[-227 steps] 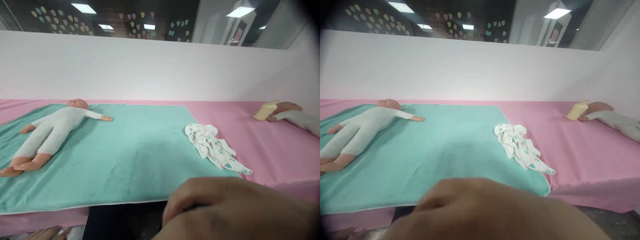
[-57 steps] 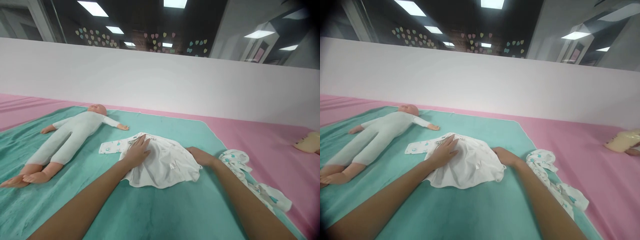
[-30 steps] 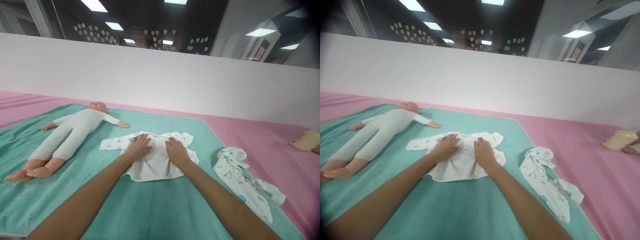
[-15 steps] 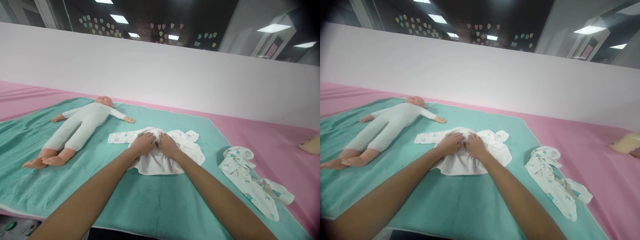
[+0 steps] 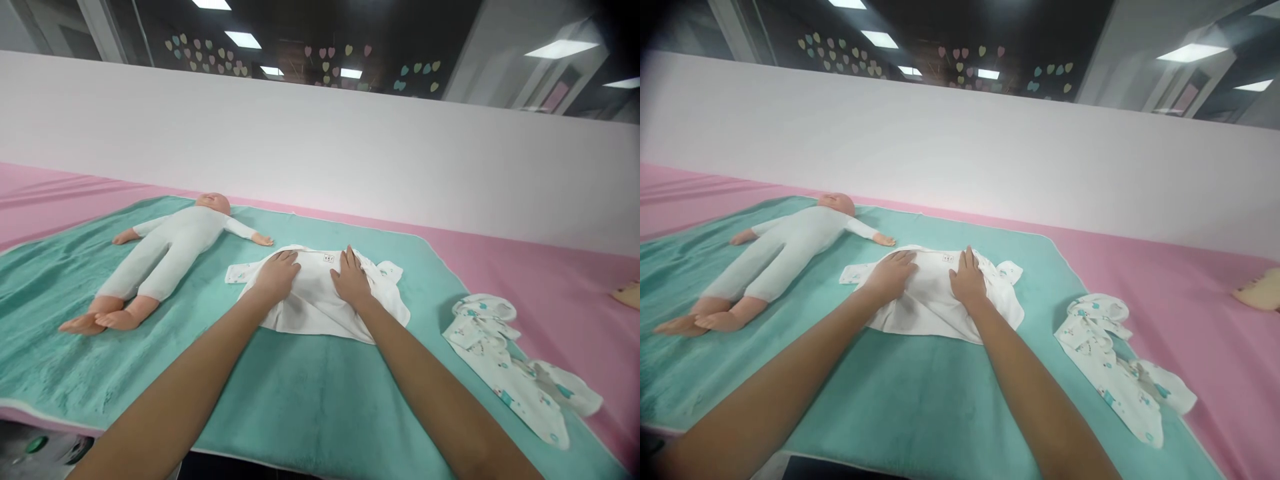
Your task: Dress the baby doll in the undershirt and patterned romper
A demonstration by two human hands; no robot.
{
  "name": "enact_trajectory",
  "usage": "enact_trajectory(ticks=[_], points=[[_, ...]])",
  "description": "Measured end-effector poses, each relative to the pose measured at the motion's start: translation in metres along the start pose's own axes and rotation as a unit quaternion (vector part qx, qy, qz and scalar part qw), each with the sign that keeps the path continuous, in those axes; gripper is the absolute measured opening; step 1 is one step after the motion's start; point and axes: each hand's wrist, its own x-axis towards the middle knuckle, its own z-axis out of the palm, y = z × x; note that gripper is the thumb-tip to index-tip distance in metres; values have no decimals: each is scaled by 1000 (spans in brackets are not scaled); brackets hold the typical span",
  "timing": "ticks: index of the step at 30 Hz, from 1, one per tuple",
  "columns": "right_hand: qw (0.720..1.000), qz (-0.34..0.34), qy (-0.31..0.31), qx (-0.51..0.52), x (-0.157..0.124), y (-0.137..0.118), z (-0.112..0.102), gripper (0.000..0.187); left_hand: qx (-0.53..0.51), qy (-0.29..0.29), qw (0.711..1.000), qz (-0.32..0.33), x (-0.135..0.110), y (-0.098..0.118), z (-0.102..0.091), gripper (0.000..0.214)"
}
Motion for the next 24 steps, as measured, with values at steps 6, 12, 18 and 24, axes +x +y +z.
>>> enact_trajectory(ticks=[6, 12, 18, 24], points=[[989, -119, 1, 92, -6, 12, -22, 38, -23, -2, 999, -35, -4, 12, 4, 27], [994, 5, 72, 76, -10, 105, -56, 37, -158, -6, 987, 31, -1, 30, 8, 34], [998, 32, 43, 22, -30, 142, -54, 18, -271, -75, 948, 149, -4, 80, -1, 49], [990, 81, 110, -41, -41, 128, -67, 24, -276, -68, 938, 198, -9, 105, -23, 54]])
